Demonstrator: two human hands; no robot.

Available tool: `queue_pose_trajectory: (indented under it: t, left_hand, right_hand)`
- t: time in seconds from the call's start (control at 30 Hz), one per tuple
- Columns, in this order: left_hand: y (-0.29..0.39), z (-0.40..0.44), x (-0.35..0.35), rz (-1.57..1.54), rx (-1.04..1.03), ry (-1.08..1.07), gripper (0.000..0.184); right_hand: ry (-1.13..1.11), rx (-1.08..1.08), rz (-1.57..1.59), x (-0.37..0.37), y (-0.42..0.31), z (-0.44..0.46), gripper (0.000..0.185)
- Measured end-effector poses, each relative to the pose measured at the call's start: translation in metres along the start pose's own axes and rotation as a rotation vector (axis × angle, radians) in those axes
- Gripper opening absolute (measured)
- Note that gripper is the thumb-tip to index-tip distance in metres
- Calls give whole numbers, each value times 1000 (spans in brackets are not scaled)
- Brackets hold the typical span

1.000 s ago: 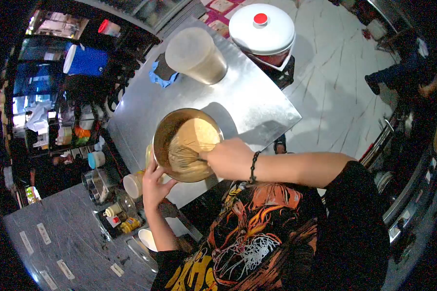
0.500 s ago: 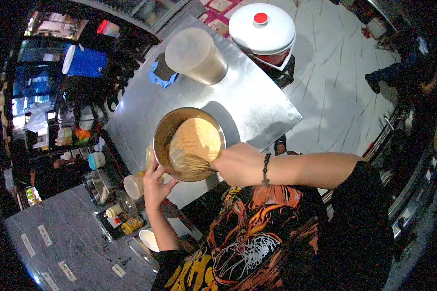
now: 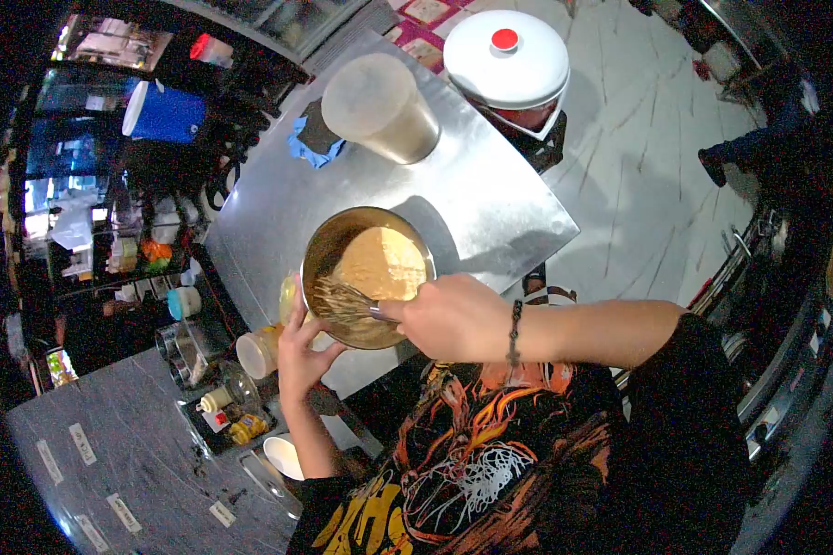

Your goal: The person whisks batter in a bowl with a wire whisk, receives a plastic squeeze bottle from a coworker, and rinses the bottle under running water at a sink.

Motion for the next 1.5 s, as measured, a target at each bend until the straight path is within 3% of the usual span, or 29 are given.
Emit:
queue_pose_trajectory:
  t: [0.07,0.23,0.53,0.83,0.9,1.27,1.37,1.5]
  left_hand:
    - [1,0,-1,13,-17,-8,28]
    - [-1,-5,2,-17,-3,28,28]
    - [-8,-9,-1,-49,5,59,29]
    - [-21,-25,-4,-61,-12,131,29]
    - [-23,-26,-4,-71,-22,130,28]
    - [-26,-34,1,-98,-142,134,31]
    - [-31,-37,-2,-146,-154,141,32]
    - [-33,-37,-6,-192,-197,149,30]
  right_hand:
    - [-15,16,170,-17,6,11,20]
    - [-117,-6,136,-31,27,12,19]
    - [86,91,-75,10,6,-4,19]
    - [208,-54,-67,29,-4,-11,18]
    - [156,-180,-152,19,2,-2,18]
    - [148,-222,-216,-1,-23,-2,18]
    - [387,-97,-290,13,-48,-22,15]
    - [370,-170,-359,4,-56,-21,17]
Point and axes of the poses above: each hand's wrist, its own z-axis towards the middle knuckle, its own x-axis out of the back of the hand, y = z × x, the point moved 5 cm from there along z, towards the middle knuckle, and after that the axes turned 13 degrees about -x, right-handed, at the moved point
